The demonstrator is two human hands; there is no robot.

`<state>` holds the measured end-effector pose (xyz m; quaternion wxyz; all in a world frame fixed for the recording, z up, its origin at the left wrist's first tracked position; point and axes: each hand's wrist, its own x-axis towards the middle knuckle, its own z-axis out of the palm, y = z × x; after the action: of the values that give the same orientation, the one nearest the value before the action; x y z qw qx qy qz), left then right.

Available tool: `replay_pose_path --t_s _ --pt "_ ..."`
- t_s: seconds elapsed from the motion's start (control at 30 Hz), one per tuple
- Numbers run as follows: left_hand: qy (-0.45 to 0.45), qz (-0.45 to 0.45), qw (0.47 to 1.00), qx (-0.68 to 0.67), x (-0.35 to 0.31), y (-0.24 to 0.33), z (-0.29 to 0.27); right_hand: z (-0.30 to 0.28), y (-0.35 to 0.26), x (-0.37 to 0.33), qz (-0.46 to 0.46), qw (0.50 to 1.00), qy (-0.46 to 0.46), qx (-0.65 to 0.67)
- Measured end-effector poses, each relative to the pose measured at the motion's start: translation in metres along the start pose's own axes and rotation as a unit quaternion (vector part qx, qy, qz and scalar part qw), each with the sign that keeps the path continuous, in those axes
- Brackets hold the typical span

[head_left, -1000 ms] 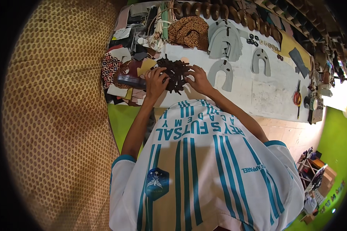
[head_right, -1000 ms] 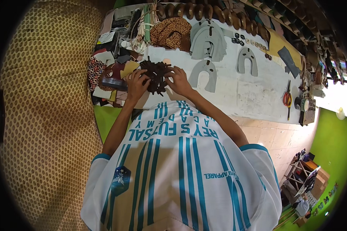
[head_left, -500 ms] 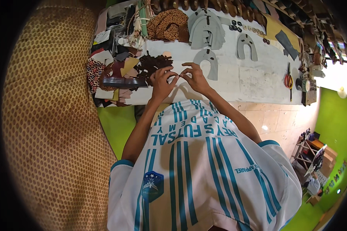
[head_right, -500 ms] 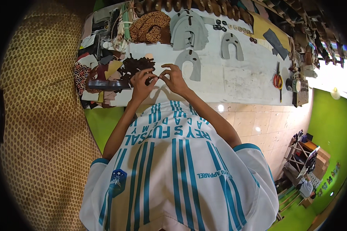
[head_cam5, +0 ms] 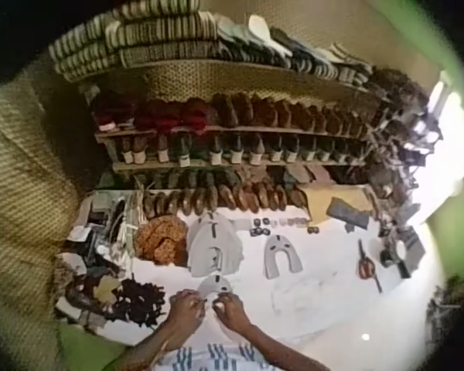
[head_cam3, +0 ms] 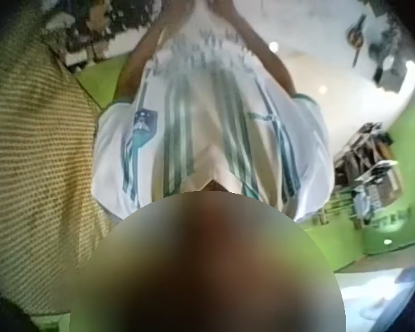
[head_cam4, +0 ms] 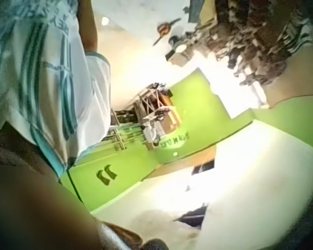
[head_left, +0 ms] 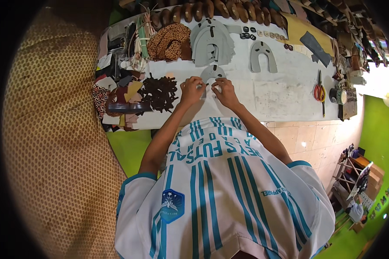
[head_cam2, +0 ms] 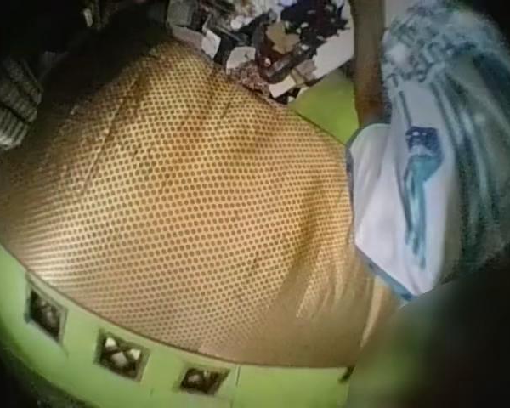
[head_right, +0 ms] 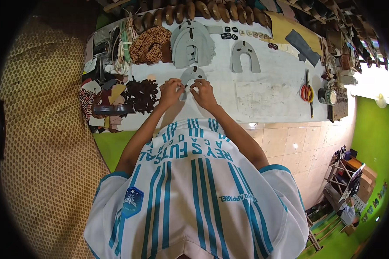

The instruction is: Assemble and align leather components for a shoe upper on a workbench.

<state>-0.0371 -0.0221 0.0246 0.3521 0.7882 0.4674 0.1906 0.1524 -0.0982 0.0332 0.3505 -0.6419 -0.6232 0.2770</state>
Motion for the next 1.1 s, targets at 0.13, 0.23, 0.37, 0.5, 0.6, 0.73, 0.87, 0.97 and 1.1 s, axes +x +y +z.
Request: replay_pose_path --t_s 0.13,0.23,0.37,0.5,0.6,0.73,0.87,0.97,1.1 --pt "0.0 -0.056 0.994 0.093 0.042 -0.005 0.02 -0.008 0.032 0.018 -0.004 0.999 0.008 -0.032" --pt "-0.027 -0.08 0.985 0.149 0.056 -0.006 0.025 -0.009 0.046 0.033 -0.017 0.999 0.004 -0.046" --pt "0.008 -0.047 0.988 0.145 0.059 -0.007 0.028 -0.013 0.054 0.056 -0.067 0.993 -0.004 -0.1" --pt "0.027 0.022 0.985 0.169 0.052 -0.007 0.03 -0.014 0.057 0.061 -0.131 0.966 -0.048 -0.218" --pt "0.029 0.054 0.978 0.201 0.054 -0.007 0.03 -0.014 0.06 0.063 -0.146 0.955 -0.096 -0.241" --pt "0.019 0.033 0.98 0.193 0.063 -0.003 0.028 -0.011 0.061 0.064 -0.154 0.951 -0.096 -0.25" --pt "0.013 -0.042 0.982 0.183 0.067 0.005 0.03 -0.011 0.062 0.062 -0.137 0.946 -0.11 -0.274" --pt "0.008 -0.057 0.981 0.187 0.068 0.01 0.031 -0.011 0.062 0.061 -0.13 0.951 -0.107 -0.26" --pt "0.0 -0.041 0.974 0.223 0.067 0.014 0.031 -0.01 0.061 0.059 -0.116 0.947 -0.111 -0.279"
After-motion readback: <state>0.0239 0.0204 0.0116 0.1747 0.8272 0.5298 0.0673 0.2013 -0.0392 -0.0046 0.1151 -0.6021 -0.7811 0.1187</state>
